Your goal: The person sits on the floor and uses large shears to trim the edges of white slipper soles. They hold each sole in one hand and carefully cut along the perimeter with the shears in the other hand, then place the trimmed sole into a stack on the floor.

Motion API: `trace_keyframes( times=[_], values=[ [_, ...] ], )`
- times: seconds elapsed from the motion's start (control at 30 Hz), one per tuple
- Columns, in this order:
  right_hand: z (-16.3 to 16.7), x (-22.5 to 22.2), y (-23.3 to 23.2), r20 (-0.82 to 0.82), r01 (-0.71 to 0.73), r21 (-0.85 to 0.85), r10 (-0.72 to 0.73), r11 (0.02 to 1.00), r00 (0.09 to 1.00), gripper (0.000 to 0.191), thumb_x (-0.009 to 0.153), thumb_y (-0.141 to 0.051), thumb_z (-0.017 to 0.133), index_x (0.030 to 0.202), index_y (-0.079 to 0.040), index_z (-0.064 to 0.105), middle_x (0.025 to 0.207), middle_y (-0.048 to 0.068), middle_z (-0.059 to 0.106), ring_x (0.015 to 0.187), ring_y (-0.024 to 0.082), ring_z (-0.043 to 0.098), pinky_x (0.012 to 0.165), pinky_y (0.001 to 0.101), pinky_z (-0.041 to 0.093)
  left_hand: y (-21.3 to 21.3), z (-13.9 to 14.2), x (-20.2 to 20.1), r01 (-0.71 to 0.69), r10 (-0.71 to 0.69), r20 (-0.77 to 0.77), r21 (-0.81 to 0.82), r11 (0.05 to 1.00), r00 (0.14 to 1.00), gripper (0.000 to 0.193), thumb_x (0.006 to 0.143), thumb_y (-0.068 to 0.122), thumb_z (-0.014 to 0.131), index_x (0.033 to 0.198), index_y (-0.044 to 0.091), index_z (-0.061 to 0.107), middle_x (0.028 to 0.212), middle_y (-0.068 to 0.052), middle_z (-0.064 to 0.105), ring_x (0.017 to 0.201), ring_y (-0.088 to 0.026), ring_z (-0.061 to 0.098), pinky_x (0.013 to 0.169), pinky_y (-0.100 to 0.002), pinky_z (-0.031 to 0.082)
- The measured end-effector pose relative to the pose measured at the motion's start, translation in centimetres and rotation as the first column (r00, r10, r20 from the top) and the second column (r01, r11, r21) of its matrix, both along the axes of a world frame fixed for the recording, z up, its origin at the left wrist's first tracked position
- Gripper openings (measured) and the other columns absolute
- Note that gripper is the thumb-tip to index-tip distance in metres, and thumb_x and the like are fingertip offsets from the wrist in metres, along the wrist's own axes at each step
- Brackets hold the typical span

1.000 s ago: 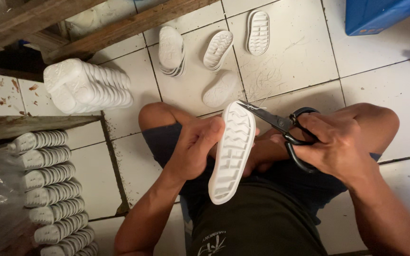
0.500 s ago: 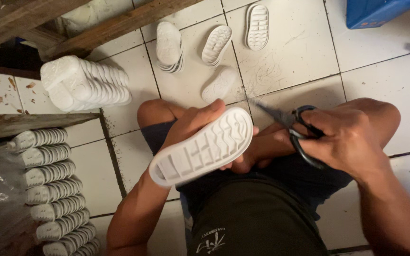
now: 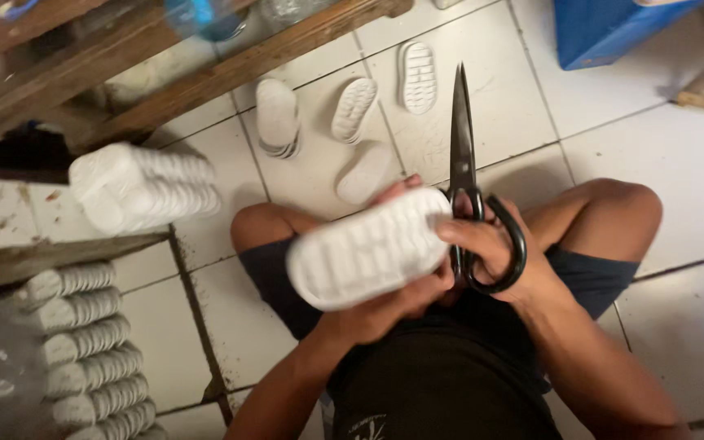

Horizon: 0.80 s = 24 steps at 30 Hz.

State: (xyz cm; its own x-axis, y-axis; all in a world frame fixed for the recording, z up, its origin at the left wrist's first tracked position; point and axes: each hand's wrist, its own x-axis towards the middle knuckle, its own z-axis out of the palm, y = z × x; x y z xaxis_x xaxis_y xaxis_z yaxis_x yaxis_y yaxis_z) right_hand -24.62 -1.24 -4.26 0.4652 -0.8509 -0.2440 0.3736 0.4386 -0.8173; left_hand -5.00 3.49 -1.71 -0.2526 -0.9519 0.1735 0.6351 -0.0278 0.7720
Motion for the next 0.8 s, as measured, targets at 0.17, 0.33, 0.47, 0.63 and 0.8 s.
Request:
trace_keyframes(
  times=[0.17, 0.33, 0.47, 0.63, 0.8],
  values=[
    [0.9, -1.9, 1.4, -0.715, -0.148, -0.173, -0.021, 0.974, 0.699, 0.045, 0.070, -0.022, 0.086, 0.104, 0.005, 0.075, 0.066, 0.008, 0.070, 0.050, 0.012, 0.066, 0.041, 0.0230, 0.050, -0.9, 0.7, 3.5, -0.307, 0.335, 0.243, -0.146, 0.940, 0.910, 0.081, 0.092, -0.002, 0.081, 0.158, -0.002, 0.034, 0.158, -0.020, 0.048, 0.138, -0.022, 0.056, 0.116, -0.037, 0.054],
    [2.4, -2.7, 2.8, -0.709, -0.307, -0.644, -0.396, 0.701, 0.583, 0.060, 0.065, -0.029, 0.091, 0.105, 0.009, 0.068, 0.077, 0.007, 0.066, 0.061, 0.008, 0.058, 0.050, 0.0228, 0.048, 0.1, 0.6, 4.6, -0.271, 0.313, 0.336, -0.166, 0.948, 0.888, 0.090, 0.095, 0.006, 0.083, 0.165, 0.000, 0.027, 0.158, -0.018, 0.047, 0.144, -0.021, 0.052, 0.120, -0.033, 0.050],
    [3.4, -2.2, 2.9, -0.763, -0.300, -0.581, -0.378, 0.757, 0.524, 0.044, 0.070, -0.023, 0.091, 0.097, 0.006, 0.071, 0.066, 0.004, 0.063, 0.052, 0.009, 0.055, 0.043, 0.0268, 0.042, 0.2, 0.8, 4.0, -0.231, 0.304, 0.424, -0.215, 0.949, 0.853, 0.089, 0.095, 0.007, 0.084, 0.161, 0.000, 0.027, 0.157, -0.017, 0.049, 0.142, -0.020, 0.052, 0.120, -0.031, 0.049],
    [4.1, -2.3, 2.2, -0.685, -0.527, -0.726, -0.534, 0.443, 0.495, 0.029, 0.076, -0.028, 0.088, 0.085, -0.011, 0.067, 0.080, 0.001, 0.062, 0.062, 0.013, 0.059, 0.053, 0.0337, 0.047, 0.4, 1.3, 4.2, -0.201, 0.264, 0.441, -0.185, 0.962, 0.858, 0.088, 0.091, 0.003, 0.086, 0.160, -0.002, 0.031, 0.156, -0.019, 0.051, 0.142, -0.022, 0.055, 0.118, -0.033, 0.053],
    [4.3, -3.0, 1.2, -0.666, -0.651, -0.707, -0.572, 0.277, 0.479, 0.008, 0.077, -0.022, 0.083, 0.084, -0.025, 0.080, 0.076, 0.001, 0.063, 0.062, 0.017, 0.063, 0.048, 0.0346, 0.051, 0.0, 1.5, 5.1, -0.198, 0.219, 0.369, -0.094, 0.976, 0.903, 0.085, 0.084, -0.001, 0.088, 0.154, -0.003, 0.040, 0.158, -0.020, 0.051, 0.135, -0.022, 0.062, 0.111, -0.037, 0.061]
  ],
)
